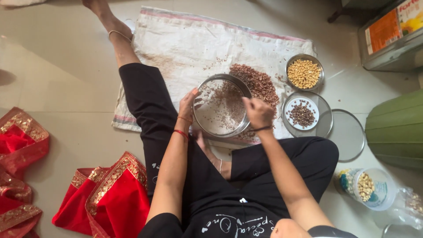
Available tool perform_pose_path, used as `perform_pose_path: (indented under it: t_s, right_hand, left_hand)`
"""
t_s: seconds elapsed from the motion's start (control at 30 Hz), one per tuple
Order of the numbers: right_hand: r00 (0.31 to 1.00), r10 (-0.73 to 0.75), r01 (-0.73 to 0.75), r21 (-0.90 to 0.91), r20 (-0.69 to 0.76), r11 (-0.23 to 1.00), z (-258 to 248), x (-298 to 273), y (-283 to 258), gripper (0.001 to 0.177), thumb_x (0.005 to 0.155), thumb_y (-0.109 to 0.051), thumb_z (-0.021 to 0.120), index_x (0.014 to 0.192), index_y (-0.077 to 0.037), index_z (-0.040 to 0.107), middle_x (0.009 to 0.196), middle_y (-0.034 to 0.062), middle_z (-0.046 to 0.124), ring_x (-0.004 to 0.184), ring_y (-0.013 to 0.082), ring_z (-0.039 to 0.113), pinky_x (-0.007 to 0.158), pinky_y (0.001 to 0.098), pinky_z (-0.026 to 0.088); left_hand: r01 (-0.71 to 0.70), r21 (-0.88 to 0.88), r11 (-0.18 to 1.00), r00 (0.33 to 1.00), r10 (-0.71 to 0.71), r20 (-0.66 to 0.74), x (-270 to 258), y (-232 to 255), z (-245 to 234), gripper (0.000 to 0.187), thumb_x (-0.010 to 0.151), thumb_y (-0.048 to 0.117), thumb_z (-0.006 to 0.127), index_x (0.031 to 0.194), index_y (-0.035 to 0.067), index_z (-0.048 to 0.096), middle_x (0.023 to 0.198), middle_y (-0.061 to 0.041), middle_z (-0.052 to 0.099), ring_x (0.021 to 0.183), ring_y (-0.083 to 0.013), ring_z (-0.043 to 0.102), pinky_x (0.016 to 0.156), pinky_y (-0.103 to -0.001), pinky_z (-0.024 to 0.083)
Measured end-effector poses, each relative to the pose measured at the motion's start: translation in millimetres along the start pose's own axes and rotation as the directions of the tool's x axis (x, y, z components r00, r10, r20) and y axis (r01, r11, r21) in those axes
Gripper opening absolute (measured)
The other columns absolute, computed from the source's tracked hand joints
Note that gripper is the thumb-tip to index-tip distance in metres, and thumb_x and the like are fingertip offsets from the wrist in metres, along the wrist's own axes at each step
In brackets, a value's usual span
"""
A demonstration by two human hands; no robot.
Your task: The person sits on the floor and sorts legumes using a metal sieve. They shake the sieve to separate smaller debris from the beans, then add peanuts from a plastic bag into the sieve and continue sifting them.
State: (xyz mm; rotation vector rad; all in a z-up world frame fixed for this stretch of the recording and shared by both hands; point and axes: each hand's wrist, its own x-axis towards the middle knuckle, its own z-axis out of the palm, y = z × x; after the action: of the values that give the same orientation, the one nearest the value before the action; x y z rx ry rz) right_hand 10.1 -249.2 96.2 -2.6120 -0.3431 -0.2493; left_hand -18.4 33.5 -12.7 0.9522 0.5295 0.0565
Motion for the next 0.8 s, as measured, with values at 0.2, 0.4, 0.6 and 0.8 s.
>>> perform_pose_path:
  t_s: [0.2,0.4,0.6,0.8]
  right_hand:
    - [0.956,-0.294,0.267,0.38,0.014,0.886,105,6,-61,0.028,0.099,-0.025,0.065,0.122,-0.01,0.073,0.118,0.0141,0.072,0.105,0.0271,0.069,0.087,0.0387,0.057]
    - [0.938,-0.341,0.343,0.272,-0.056,0.899,183,21,-58,0.024,0.09,-0.012,0.07,0.112,-0.003,0.07,0.122,0.0173,0.066,0.117,0.0348,0.061,0.101,0.0425,0.051]
    - [0.887,-0.462,0.435,0.355,-0.011,0.827,189,35,-46,0.015,0.09,-0.007,0.069,0.105,-0.004,0.07,0.111,0.0127,0.066,0.105,0.0296,0.063,0.093,0.0422,0.052]
    - [0.937,-0.347,0.324,0.446,-0.032,0.834,187,35,-40,0.013,0.091,0.002,0.062,0.095,-0.007,0.071,0.11,0.0081,0.068,0.105,0.0244,0.065,0.094,0.0395,0.055]
  left_hand:
    - [-0.022,-0.094,0.995,0.998,0.028,0.059,6,-5,-2,0.051,0.094,0.034,0.071,0.136,0.007,0.062,0.123,-0.005,0.07,0.108,-0.0189,0.066,0.089,-0.036,0.056]
    - [-0.013,-0.164,0.986,0.998,0.023,0.064,9,-9,-3,0.047,0.096,0.027,0.072,0.137,0.006,0.063,0.12,-0.006,0.069,0.105,-0.0181,0.066,0.086,-0.034,0.056]
    - [-0.013,-0.168,0.986,0.997,0.025,0.073,7,-6,3,0.047,0.095,0.027,0.072,0.136,0.006,0.063,0.118,-0.006,0.07,0.104,-0.0179,0.067,0.085,-0.034,0.058]
    - [-0.056,-0.141,0.988,0.991,0.072,0.111,6,-6,4,0.048,0.097,0.024,0.071,0.14,0.005,0.062,0.118,-0.008,0.07,0.105,-0.0185,0.069,0.087,-0.034,0.059]
